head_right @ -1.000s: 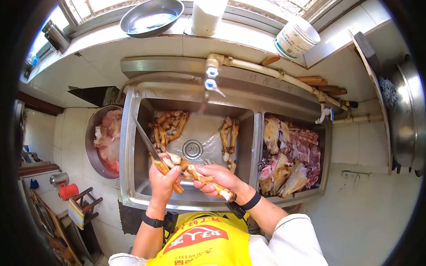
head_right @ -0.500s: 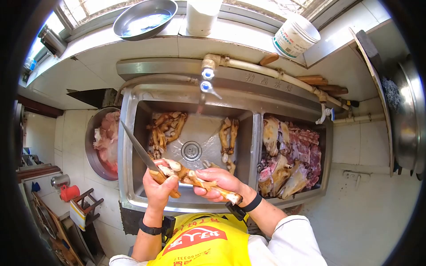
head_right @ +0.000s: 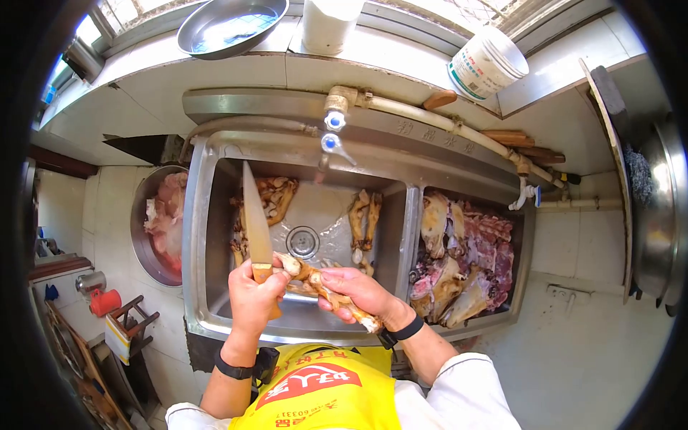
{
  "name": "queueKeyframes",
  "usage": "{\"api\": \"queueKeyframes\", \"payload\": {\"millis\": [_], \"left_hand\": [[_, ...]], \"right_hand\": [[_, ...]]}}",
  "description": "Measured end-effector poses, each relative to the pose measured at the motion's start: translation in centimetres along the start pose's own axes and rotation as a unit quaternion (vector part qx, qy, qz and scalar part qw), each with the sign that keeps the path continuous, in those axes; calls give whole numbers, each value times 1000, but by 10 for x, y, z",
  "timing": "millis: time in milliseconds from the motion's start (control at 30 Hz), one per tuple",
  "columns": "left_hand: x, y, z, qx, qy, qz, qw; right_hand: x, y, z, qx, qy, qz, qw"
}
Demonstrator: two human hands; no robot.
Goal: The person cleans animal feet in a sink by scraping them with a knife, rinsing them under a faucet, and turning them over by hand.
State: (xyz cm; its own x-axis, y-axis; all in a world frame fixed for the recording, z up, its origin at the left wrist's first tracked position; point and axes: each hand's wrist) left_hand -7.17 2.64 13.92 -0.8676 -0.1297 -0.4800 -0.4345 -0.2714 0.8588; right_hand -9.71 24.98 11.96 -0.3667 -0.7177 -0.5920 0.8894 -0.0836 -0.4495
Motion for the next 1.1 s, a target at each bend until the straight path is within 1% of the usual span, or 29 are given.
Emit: {"api": "queueKeyframes", "payload": {"millis": [33, 67, 100, 200, 267, 300, 400, 467, 533, 600, 700, 733, 767, 800, 900, 933, 1000, 1067, 1100], "left_hand": [[2, -1, -2, -3, 1, -1, 1000], [5, -2, -5, -20, -16, -18, 1000], [6, -3, -7, -36, -35, -36, 998], [5, 5, -5, -46, -49, -48, 997], [4, 9, -4, -43, -59, -45, 996], [4, 9, -4, -33, -70, -41, 996], [3, 5, -6, -47, -54, -61, 996], [4, 1, -11, -67, -50, -69, 994], [4, -2, -15, -84, -48, -77, 992], [4, -3, -15, -101, -23, -78, 992], [3, -8, -15, -105, 0, -67, 992], [3, -9, -15, -107, 2, -66, 992], [4, -10, -15, -104, 22, -70, 992], [5, -11, -15, -101, 42, -74, 991], [12, -14, -26, -137, 56, -90, 985], [12, -13, -29, -138, 54, -89, 985], [9, -8, -34, -122, 40, -96, 987], [4, 4, -35, -125, 45, -109, 985], [0, 10, -36, -132, 43, -120, 983]], "right_hand": [[0, 1, -1, -36, 14, -8, 999], [0, 1, -2, -72, 28, -15, 997], [-1, 1, -3, -73, 29, -13, 997], [-3, -3, -8, -68, 18, -12, 997], [-4, -3, -13, -9, -21, 7, 1000], [-4, -2, -13, -14, -18, 12, 1000], [-1, 2, -11, -6, -28, 17, 999], [2, 1, -7, -54, 10, 10, 998], [4, 0, -3, -68, 11, 9, 998], [9, -2, -2, -83, 11, 3, 996], [13, 2, -2, -61, 10, 19, 998], [14, 3, -2, -33, 3, 22, 999], [15, 5, -2, -6, -4, 25, 1000], [16, 8, -3, -8, -4, 26, 1000], [24, 19, -3, 69, -42, 52, 995], [26, 23, -4, 67, -40, 51, 996], [31, 28, -7, 126, -80, 67, 987], [34, 30, -4, 140, -88, 65, 984], [36, 31, -5, 157, -109, 68, 979]]}}
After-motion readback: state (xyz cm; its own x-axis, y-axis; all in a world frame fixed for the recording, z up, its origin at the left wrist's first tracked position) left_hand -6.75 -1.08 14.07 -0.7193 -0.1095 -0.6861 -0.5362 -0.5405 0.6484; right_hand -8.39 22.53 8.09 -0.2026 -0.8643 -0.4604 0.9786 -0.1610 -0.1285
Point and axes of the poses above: each hand's wrist, its own x-axis towards the middle knuckle, its own z-axis out of the palm, y = z × x, and after that the axes turned 3 degrees about -x, right-handed
